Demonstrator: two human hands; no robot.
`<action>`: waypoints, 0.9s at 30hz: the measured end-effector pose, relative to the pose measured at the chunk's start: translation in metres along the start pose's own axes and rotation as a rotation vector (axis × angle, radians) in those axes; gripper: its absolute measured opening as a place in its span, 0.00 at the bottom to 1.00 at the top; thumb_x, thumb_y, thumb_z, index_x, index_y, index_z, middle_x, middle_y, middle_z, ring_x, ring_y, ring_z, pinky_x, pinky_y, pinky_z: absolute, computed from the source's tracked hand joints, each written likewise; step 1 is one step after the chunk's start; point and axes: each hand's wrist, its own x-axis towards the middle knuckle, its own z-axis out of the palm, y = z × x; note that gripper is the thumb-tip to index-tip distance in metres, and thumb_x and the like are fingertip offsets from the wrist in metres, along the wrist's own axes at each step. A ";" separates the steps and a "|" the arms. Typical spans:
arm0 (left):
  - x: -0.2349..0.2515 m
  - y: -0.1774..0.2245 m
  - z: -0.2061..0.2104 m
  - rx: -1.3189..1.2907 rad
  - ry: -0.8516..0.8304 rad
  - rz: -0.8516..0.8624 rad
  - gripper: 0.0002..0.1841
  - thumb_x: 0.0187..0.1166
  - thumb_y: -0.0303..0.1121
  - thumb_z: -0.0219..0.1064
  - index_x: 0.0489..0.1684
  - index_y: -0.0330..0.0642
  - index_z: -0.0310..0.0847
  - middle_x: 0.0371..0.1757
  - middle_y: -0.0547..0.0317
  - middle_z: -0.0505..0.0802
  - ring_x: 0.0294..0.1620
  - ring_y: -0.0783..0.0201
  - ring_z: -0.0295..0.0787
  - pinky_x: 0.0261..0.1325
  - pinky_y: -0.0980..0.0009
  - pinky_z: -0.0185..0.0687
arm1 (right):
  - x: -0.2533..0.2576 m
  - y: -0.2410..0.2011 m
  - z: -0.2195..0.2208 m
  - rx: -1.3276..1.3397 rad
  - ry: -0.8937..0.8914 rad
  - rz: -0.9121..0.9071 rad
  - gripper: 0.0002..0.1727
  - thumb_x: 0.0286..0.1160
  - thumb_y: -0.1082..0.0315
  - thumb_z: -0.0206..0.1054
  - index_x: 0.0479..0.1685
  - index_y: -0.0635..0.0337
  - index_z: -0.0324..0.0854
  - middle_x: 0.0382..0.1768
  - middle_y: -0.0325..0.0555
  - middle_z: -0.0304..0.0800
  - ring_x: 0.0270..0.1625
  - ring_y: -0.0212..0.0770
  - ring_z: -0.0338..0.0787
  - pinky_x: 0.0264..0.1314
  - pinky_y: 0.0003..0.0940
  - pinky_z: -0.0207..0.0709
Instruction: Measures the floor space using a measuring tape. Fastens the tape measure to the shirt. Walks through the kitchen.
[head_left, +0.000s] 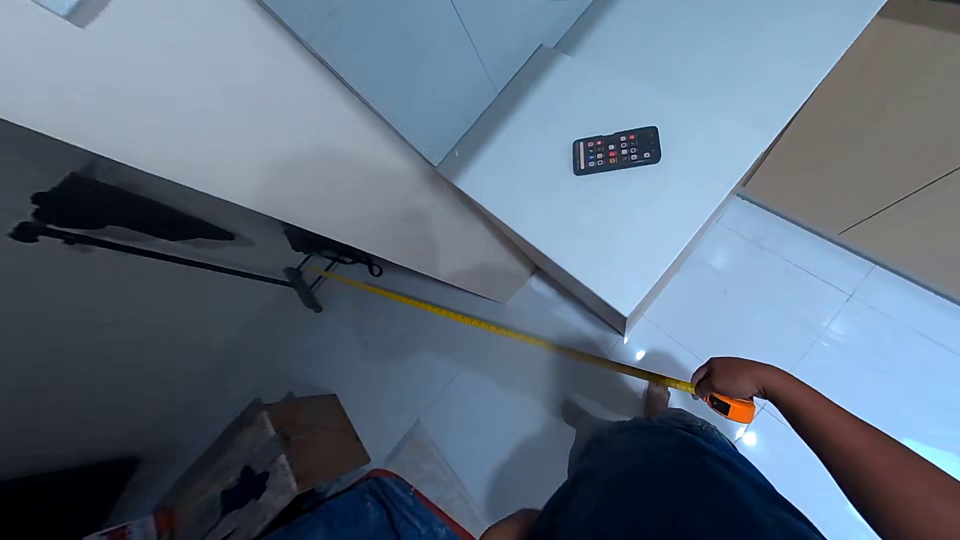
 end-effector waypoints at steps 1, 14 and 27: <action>-0.001 0.011 0.003 -0.078 0.133 0.068 0.15 0.87 0.30 0.56 0.58 0.31 0.84 0.51 0.48 0.93 0.55 0.59 0.89 0.65 0.56 0.82 | -0.003 -0.004 0.000 0.009 -0.003 0.008 0.13 0.84 0.60 0.64 0.55 0.55 0.90 0.44 0.50 0.92 0.45 0.44 0.88 0.52 0.51 0.79; 0.069 0.104 0.043 -0.457 0.699 0.061 0.21 0.95 0.26 0.43 0.77 0.18 0.66 0.77 0.31 0.78 0.77 0.56 0.74 0.79 0.71 0.66 | -0.020 -0.069 0.018 -0.037 -0.069 0.023 0.14 0.87 0.59 0.62 0.55 0.55 0.88 0.39 0.47 0.91 0.36 0.40 0.86 0.39 0.43 0.78; 0.128 0.087 0.037 -0.470 0.713 0.134 0.21 0.94 0.31 0.48 0.75 0.25 0.74 0.76 0.31 0.81 0.80 0.46 0.75 0.84 0.56 0.64 | -0.023 -0.079 0.035 -0.452 -0.107 0.045 0.17 0.90 0.59 0.57 0.54 0.59 0.89 0.47 0.56 0.92 0.52 0.53 0.89 0.59 0.61 0.76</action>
